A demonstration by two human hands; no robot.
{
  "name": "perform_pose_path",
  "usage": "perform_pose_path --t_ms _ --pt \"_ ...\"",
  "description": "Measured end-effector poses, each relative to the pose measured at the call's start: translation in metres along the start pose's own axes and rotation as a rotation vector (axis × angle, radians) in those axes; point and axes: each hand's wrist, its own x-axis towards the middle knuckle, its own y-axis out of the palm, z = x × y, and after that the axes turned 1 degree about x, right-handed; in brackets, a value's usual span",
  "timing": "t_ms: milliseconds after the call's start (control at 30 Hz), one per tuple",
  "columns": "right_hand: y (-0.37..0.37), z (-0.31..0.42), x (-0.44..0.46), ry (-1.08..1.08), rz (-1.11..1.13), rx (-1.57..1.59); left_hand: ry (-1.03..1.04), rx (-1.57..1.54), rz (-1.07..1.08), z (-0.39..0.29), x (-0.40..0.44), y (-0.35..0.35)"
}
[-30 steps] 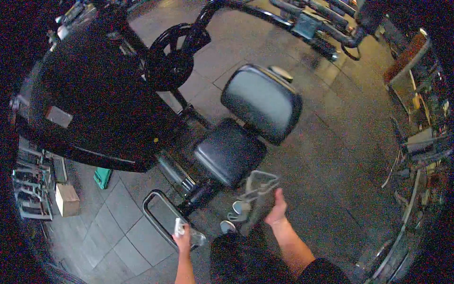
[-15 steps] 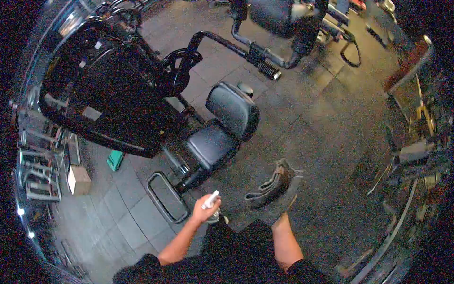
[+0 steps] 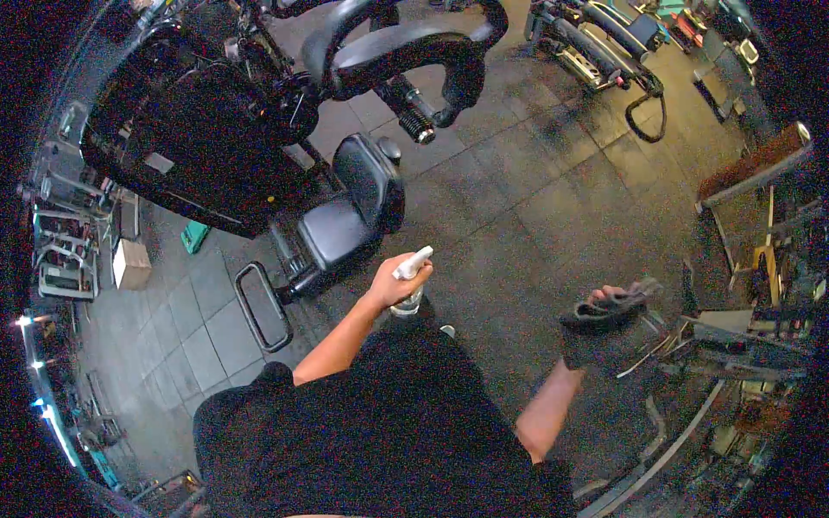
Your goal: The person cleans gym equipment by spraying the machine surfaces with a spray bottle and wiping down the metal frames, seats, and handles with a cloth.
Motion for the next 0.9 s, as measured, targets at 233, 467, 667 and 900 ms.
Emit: perform_pose_path --t_ms 233,467,667,900 --pt "-0.021 -0.065 0.086 0.266 -0.211 -0.009 0.018 0.079 0.028 -0.011 0.098 0.035" --pt "-0.069 -0.036 0.191 0.184 -0.341 -0.092 0.205 0.149 0.094 -0.056 0.235 0.060" --pt "-0.125 -0.029 0.302 0.191 -0.358 -0.089 0.271 0.160 0.088 -0.103 0.318 0.071" --pt "-0.205 -0.072 0.390 0.473 -0.410 -0.042 0.247 0.103 -0.142 -0.083 0.371 0.108"
